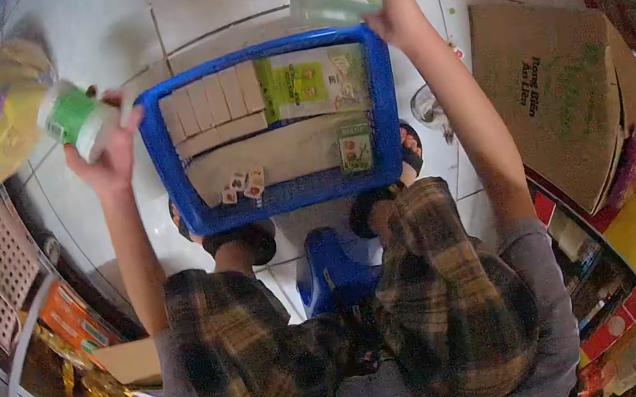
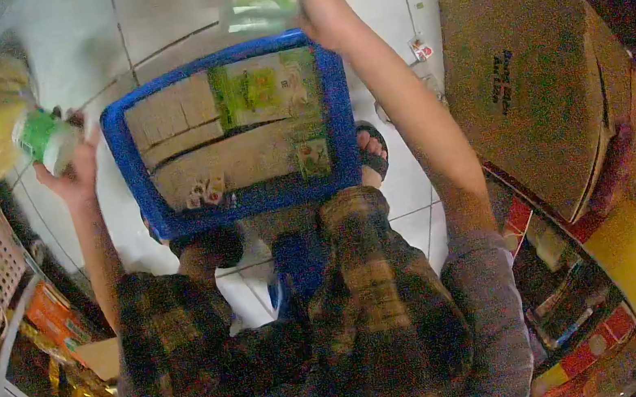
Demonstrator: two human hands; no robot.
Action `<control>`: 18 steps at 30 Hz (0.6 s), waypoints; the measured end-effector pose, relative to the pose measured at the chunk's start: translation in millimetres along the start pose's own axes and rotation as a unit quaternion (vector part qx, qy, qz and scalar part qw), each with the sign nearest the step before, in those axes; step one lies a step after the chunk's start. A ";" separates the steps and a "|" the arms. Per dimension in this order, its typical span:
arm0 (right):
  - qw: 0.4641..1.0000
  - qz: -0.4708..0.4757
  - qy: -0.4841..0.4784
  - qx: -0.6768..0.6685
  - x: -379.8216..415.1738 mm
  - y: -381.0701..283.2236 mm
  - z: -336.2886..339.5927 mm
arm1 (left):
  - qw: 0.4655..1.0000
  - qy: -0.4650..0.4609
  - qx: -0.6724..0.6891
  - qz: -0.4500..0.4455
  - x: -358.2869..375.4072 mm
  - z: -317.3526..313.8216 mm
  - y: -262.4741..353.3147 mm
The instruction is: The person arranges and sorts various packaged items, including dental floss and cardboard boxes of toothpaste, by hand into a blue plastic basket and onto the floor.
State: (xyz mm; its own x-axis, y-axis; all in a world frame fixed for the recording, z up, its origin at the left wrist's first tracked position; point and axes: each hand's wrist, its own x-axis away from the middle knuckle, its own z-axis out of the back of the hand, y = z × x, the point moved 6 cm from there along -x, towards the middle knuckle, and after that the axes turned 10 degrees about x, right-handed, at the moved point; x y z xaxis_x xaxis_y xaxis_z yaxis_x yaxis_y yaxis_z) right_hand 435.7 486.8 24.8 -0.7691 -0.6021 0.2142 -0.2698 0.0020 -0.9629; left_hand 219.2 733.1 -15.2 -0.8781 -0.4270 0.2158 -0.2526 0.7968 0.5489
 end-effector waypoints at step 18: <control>0.918 -0.350 -0.029 -0.181 152.1 114.2 -34.8 | 0.953 -0.048 0.140 0.266 122.7 -20.2 -147.6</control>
State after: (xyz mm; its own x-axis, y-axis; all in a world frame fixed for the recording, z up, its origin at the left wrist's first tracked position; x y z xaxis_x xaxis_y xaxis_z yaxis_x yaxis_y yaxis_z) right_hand 267.8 423.2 -46.9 -0.3032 -0.5989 0.7412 -0.8699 -0.1435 -0.4718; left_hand 157.0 554.4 -53.5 -0.9419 0.0994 0.3210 0.1520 0.9780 0.1430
